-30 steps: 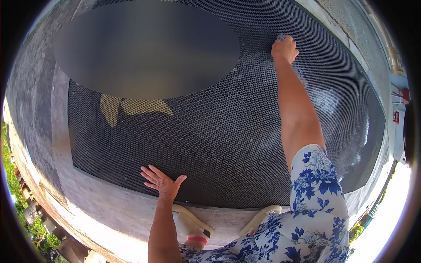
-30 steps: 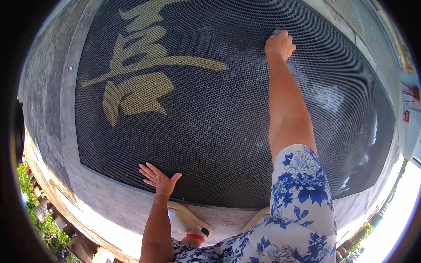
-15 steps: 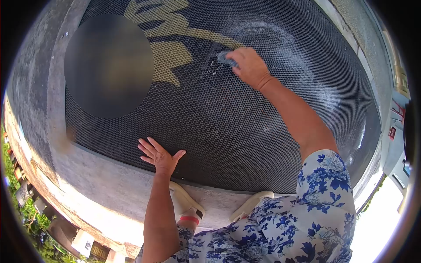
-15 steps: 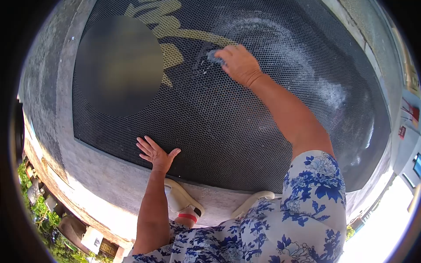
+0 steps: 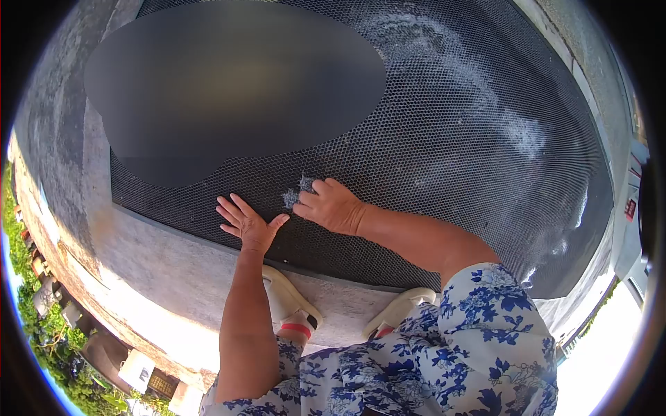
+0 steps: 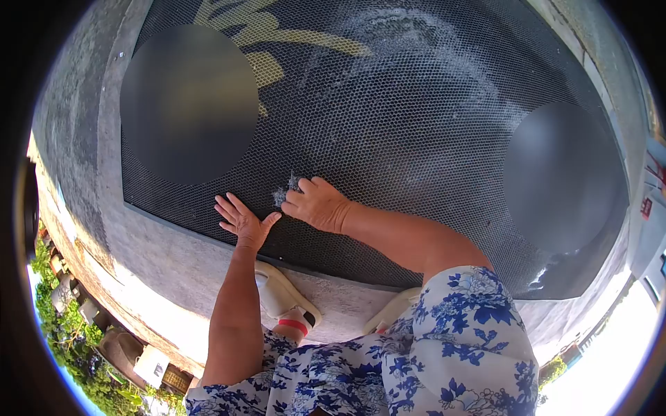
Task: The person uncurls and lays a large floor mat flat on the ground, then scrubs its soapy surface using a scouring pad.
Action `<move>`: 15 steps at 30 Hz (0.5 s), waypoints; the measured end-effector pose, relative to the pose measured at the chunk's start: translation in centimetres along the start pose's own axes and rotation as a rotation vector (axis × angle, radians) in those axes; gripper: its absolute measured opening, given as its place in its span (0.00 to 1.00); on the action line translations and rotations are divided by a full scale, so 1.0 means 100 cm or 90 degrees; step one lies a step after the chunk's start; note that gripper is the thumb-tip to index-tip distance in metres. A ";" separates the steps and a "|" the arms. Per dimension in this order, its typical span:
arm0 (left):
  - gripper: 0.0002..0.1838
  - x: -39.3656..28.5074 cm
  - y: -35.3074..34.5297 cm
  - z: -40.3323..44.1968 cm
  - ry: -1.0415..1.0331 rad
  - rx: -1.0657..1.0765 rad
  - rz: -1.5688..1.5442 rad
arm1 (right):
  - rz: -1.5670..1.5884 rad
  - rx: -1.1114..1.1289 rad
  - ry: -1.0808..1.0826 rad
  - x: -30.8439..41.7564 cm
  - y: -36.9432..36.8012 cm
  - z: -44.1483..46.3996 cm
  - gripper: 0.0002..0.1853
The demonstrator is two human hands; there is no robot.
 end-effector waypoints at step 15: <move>0.81 0.001 0.009 0.005 0.038 0.020 0.041 | -0.124 -0.035 -0.329 -0.063 0.034 -0.072 0.10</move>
Point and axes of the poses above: each hand's wrist, its own z-axis towards the middle knuckle, its own y-axis out of the back of the hand, x = y × z, the point moved 10 cm from there along z, towards the middle knuckle, and after that the axes turned 3 degrees about -x, right-handed, at the moved point
